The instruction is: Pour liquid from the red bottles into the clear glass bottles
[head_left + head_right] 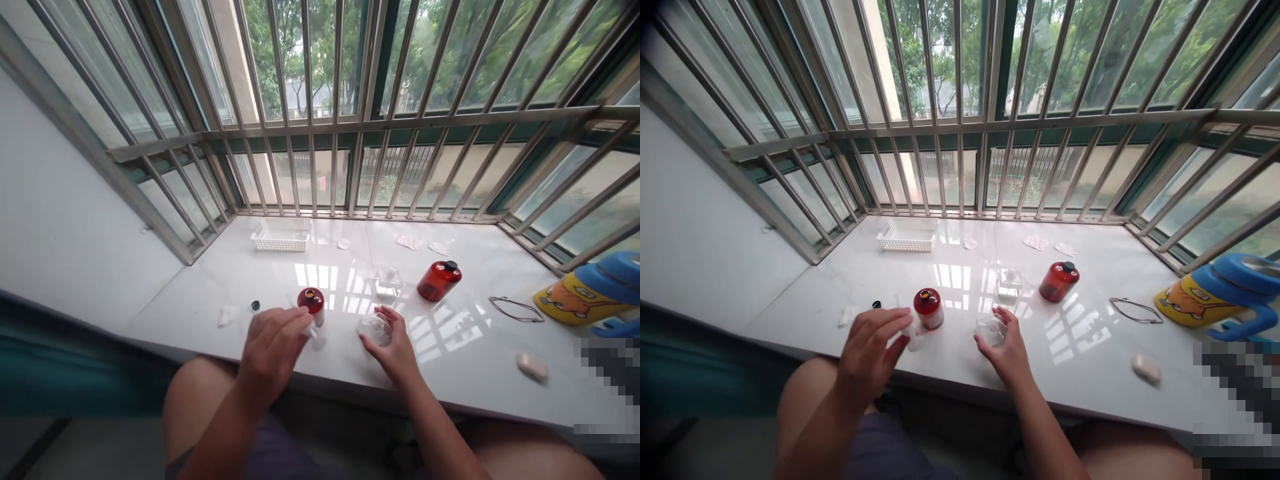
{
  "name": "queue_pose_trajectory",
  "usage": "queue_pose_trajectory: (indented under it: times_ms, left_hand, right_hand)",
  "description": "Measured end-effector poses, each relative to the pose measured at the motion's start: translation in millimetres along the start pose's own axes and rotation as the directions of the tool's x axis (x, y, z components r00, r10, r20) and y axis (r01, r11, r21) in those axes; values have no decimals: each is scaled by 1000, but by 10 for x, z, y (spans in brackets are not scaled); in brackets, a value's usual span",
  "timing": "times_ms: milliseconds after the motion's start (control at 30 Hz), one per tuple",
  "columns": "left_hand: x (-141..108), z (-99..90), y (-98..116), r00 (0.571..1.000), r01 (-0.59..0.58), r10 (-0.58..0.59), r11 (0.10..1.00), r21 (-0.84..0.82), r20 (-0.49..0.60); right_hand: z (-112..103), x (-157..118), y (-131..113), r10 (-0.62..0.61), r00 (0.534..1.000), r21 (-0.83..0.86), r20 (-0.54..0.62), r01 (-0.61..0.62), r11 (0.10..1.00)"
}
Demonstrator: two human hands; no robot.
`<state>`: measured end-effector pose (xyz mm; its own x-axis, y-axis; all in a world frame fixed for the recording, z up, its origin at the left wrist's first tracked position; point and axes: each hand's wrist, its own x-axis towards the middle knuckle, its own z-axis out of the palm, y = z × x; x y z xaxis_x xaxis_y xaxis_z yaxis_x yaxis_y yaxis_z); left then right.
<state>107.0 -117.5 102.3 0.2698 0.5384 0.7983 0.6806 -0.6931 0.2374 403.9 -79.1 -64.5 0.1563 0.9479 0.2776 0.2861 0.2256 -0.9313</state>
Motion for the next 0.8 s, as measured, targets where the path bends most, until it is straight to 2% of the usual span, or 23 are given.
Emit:
queue_pose_trajectory:
  times_ms: [67, 167, 267, 333, 433, 600, 700, 800]
  left_hand:
    - [-178, -129, -375, 998, 59, -64, 978, 202, 16]
    - [-507, -231, -981, 963, 150, -233, 883, 446, 137]
    - [-801, -276, -1477, 870, 201, -424, 770, 606, 250]
    - [-926, -290, -1693, 798, 222, -524, 714, 664, 297]
    - [-1004, -288, -1861, 726, 222, -596, 676, 703, 344]
    - [-1024, -263, -1928, 677, 254, -630, 686, 682, 380]
    - [-1019, -251, -1910, 697, 305, -623, 707, 638, 356]
    - [-948, -200, -1789, 786, 331, -531, 794, 509, 316]
  right_hand:
    - [-4, -1, 6, 11, 1000, -6, 3, -11, 1000]
    - [-9, -2, 2, 24, 1000, -11, 10, -24, 1000]
    - [-9, -2, -5, 19, 1000, -4, 8, -19, 1000]
    - [-6, -3, -8, 12, 1000, -9, 6, -12, 1000]
    - [-4, -4, -9, 7, 1000, -23, 4, -7, 1000]
    - [-8, -4, -20, -5, 1000, -43, 3, 6, 999]
    - [-11, -2, -37, 5, 1000, -52, 5, -5, 999]
    - [-15, -1, -45, 17, 1000, -57, 11, -17, 998]
